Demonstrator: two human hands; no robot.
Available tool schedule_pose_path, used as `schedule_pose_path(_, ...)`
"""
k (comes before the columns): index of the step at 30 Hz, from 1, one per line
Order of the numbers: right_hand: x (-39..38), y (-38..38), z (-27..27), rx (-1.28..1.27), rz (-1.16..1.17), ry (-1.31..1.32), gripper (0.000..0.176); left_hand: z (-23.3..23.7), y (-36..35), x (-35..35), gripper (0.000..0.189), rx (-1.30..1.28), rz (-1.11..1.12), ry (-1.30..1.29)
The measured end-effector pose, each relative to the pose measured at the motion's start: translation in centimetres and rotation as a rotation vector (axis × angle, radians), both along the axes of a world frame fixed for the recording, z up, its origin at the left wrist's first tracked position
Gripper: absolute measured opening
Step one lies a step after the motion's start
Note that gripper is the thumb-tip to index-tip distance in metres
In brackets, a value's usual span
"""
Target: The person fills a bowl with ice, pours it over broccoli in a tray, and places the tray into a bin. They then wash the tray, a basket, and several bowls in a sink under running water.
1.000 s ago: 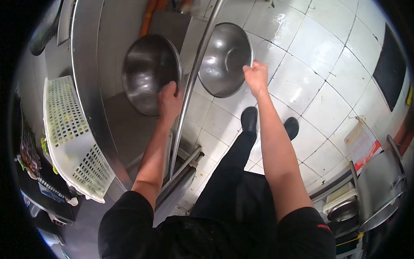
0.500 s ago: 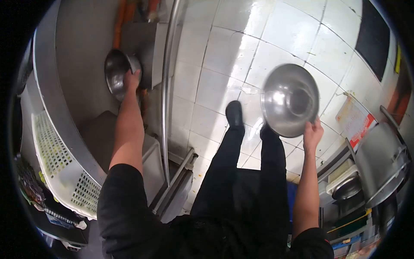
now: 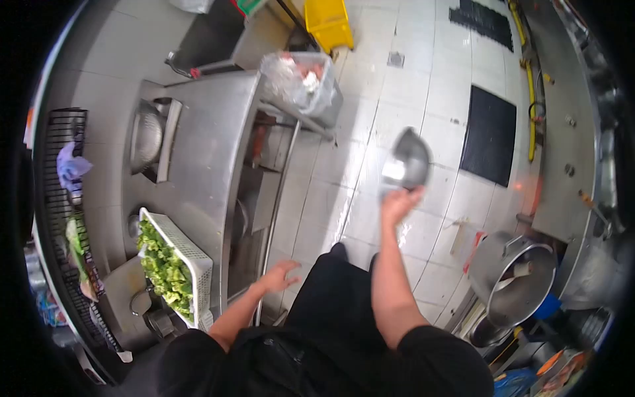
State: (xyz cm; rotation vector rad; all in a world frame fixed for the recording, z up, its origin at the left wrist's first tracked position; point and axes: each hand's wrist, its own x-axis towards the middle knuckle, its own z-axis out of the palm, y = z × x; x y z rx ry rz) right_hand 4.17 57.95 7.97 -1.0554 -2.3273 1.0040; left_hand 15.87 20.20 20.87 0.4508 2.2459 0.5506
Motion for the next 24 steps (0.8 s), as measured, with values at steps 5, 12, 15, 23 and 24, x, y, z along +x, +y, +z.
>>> schedule_pose_path(5, -17.3, -6.8, 9.4, -0.168, 0.368, -0.012, 0.023, 8.5, 1.2, -0.7, 0.042, -0.032, 0.223, -0.194)
schedule_pose_path(12, -28.8, 12.5, 10.8, -0.116, 0.463, -0.211, 0.023, -14.7, -8.2, -6.4, 0.032, -0.008, 0.451, -0.445)
schedule_pose_path(15, -29.1, 24.2, 14.1, 0.122, 0.327, -0.259, 0.027, -16.8, -0.9, -18.7, 0.034, -0.010, 0.179, -0.187)
schedule_pose_path(23, -29.9, 49.1, 20.7, 0.527, -0.153, -0.686, 0.015, 11.3, 36.9, -67.8, 0.038, 0.483, 0.365, 0.376)
schedule_pose_path(24, -30.8, 50.5, 21.9, 0.509, -0.220, -0.678, 0.014, 13.1, 38.8, -70.9, 0.038, 0.518, 0.352, 0.378)
